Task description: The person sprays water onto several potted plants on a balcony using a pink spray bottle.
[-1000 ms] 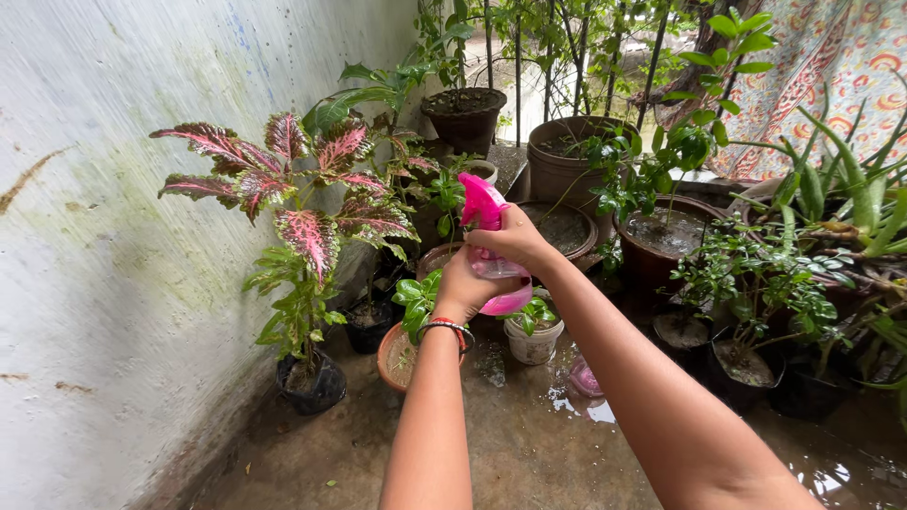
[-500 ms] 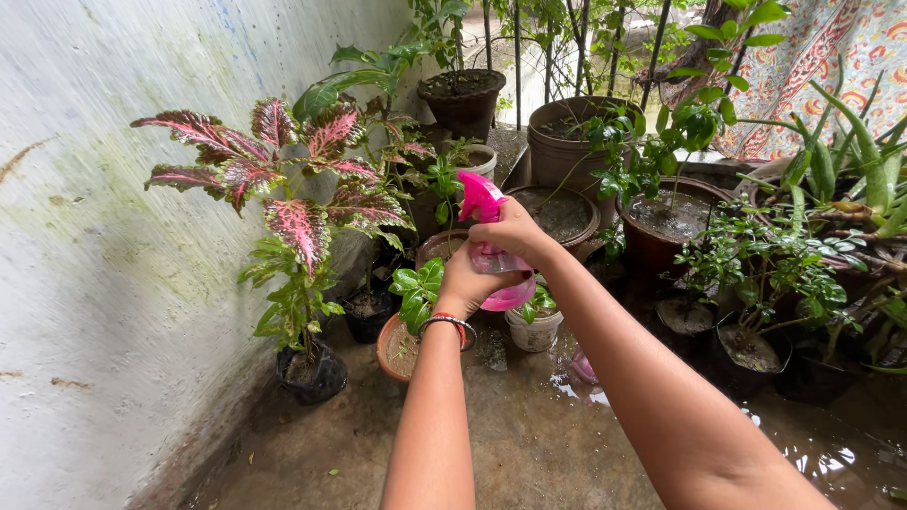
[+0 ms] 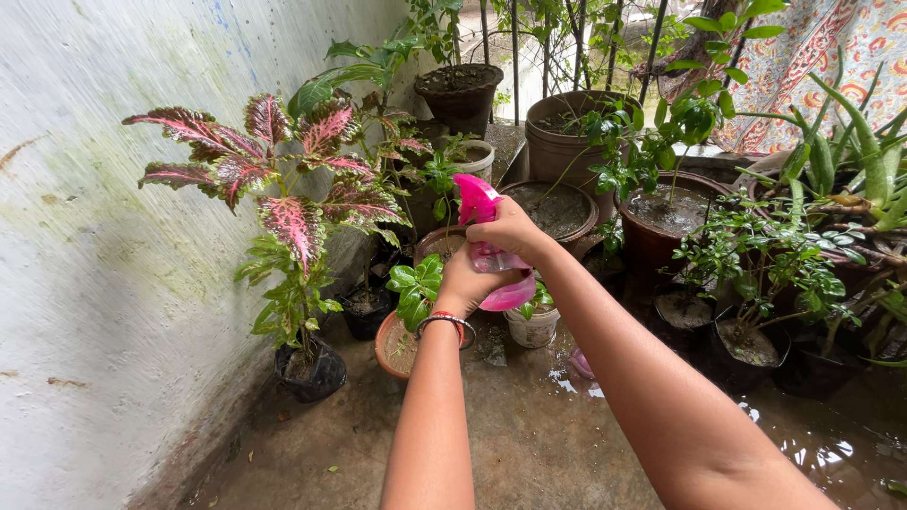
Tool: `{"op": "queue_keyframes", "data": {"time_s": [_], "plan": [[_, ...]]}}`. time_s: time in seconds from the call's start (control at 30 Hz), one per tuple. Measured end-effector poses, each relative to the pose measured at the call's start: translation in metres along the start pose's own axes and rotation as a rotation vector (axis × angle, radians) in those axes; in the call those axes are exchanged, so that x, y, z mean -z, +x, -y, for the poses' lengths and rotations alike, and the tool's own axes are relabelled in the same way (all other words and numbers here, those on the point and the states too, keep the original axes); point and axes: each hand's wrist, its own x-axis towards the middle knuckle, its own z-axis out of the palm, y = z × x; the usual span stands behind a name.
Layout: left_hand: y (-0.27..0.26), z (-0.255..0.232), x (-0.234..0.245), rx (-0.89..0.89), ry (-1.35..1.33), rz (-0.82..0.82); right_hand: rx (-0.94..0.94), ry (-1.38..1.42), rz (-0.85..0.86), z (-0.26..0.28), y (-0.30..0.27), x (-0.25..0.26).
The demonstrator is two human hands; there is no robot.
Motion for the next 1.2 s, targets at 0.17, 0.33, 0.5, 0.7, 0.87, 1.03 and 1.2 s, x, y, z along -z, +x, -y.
{"op": "queue_keyframes", "data": {"time_s": [0.17,0.33,0.5,0.7,0.87,1.03,1.2], "plan": [[0.0,0.001,0.001,-0.011,0.027,-0.01,0.025,-0.026,-0.017,-0.009,0.005,0.0],[0.002,0.002,0.0,-0.017,0.018,-0.001,0.017,-0.03,-0.027,0.003,0.0,0.0],[-0.001,-0.003,0.001,-0.03,0.008,0.003,0.033,-0.062,-0.049,0.004,0.0,0.001],[-0.005,-0.015,-0.001,-0.052,0.014,-0.003,0.048,-0.113,-0.102,0.009,-0.002,0.004],[-0.009,-0.036,0.005,-0.056,0.074,-0.046,0.133,0.023,0.006,0.03,-0.006,0.005],[-0.021,-0.067,0.02,-0.122,0.064,-0.064,0.171,0.047,0.001,0.046,0.001,-0.002],[-0.044,-0.102,0.037,-0.105,0.084,-0.081,0.349,0.039,0.031,0.069,-0.002,-0.016]]}}
